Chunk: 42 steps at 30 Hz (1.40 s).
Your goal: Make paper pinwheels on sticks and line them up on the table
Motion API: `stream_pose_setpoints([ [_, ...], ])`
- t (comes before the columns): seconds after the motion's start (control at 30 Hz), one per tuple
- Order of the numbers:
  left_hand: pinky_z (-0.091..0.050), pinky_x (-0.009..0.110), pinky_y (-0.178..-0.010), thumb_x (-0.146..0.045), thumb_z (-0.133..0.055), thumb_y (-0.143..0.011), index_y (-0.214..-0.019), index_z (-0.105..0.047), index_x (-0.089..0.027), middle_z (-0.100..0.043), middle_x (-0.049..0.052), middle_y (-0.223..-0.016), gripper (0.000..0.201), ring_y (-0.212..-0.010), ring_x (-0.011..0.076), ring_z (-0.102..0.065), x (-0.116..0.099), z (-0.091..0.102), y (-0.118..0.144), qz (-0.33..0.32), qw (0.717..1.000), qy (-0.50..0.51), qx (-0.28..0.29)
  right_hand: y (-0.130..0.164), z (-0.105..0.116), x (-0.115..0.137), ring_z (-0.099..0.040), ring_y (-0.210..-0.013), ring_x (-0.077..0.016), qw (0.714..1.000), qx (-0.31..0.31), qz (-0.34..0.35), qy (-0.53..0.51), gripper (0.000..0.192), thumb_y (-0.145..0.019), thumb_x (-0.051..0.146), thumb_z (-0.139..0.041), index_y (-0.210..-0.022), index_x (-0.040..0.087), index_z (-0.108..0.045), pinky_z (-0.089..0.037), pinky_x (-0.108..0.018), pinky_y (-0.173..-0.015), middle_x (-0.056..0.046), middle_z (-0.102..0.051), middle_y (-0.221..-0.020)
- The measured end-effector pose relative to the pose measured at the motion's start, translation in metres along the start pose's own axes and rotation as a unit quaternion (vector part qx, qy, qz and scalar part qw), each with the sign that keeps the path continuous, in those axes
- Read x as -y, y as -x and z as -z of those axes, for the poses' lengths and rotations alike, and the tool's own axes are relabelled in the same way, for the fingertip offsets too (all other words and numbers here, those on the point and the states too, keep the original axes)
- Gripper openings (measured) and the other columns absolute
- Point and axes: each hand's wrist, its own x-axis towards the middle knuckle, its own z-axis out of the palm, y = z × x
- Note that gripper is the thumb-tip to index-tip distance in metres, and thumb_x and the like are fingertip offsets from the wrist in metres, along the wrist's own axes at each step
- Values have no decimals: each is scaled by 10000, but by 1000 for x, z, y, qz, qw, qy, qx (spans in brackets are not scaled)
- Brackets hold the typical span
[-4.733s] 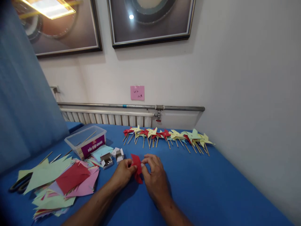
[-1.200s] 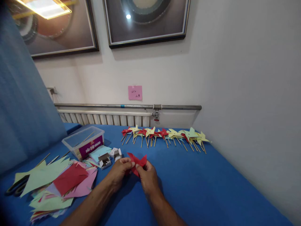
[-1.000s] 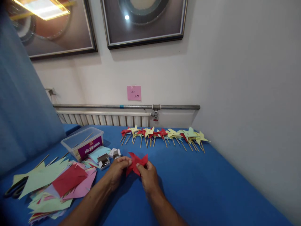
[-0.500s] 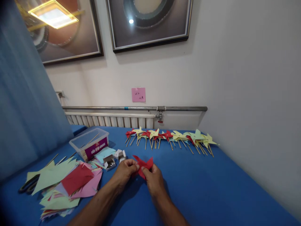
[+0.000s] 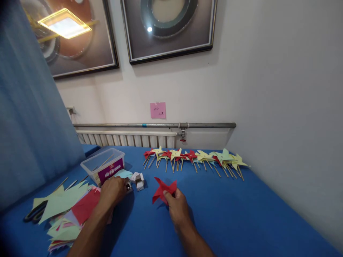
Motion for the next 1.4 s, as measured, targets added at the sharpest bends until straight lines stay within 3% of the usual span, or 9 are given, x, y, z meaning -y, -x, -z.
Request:
stream_pose_setpoints([
  [0.17, -503, 392, -860, -266, -519, -922, -1008, -806, -160, -787, 200, -1077, 317, -1049, 353, -719, 1, -10, -7, 32, 999, 8, 25, -1, -1, -4, -600, -618, -172, 1000, -14, -6, 8, 147, -707, 345, -731, -783, 219, -729, -455, -293, -620, 10, -730, -685],
  [0.47, -511, 387, -816, -217, -505, -887, -987, -788, -216, -790, 164, -1085, 300, -1042, 351, -733, 1, -14, -13, -39, 996, 18, 73, 1, -4, -2, -634, -668, -165, 1000, -10, -5, -16, 157, -709, 290, -727, -841, 211, -756, -480, -279, -655, 5, -758, -749],
  [0.77, -511, 389, -800, -210, -386, -961, -1058, -739, -171, -777, 194, -1081, 368, -1005, 342, -739, 4, -24, -15, -9, 999, 17, 49, 7, -2, 2, -610, -638, -157, 1000, -8, -13, -7, 129, -744, 304, -702, -822, 211, -746, -446, -269, -612, 0, -740, -739],
  [0.87, -504, 388, -784, -247, -372, -976, -1062, -736, -174, -776, 194, -1079, 381, -999, 349, -735, 5, -22, -15, -6, 998, 21, 51, 7, -2, -1, -599, -633, -158, 1000, -11, -10, -7, 122, -743, 308, -699, -807, 210, -736, -442, -273, -612, 1, -730, -724],
  [1.03, -487, 332, -768, -310, -512, -914, -1031, -767, -269, -789, 105, -1117, 284, -1033, 316, -727, 5, -15, -13, -17, 994, 66, 87, 6, -3, 0, -603, -634, -155, 1000, -16, -19, -6, 121, -736, 280, -716, -825, 203, -742, -457, -271, -619, -7, -742, -734],
  [1.23, -475, 339, -763, -246, -428, -943, -983, -771, -207, -791, 156, -1070, 348, -994, 312, -734, 4, -15, -12, -1, 996, 38, 77, 7, -3, 1, -631, -659, -160, 1000, -5, -20, -24, 135, -740, 284, -733, -847, 203, -744, -470, -264, -628, -8, -760, -759],
  [1.4, -469, 336, -755, -240, -518, -883, -948, -784, -249, -791, 119, -1082, 273, -1018, 313, -726, 7, -15, -15, -20, 992, 74, 103, 5, -1, -3, -649, -681, -172, 1000, -6, -19, -18, 163, -740, 307, -734, -863, 201, -750, -484, -276, -658, -13, -768, -766],
])
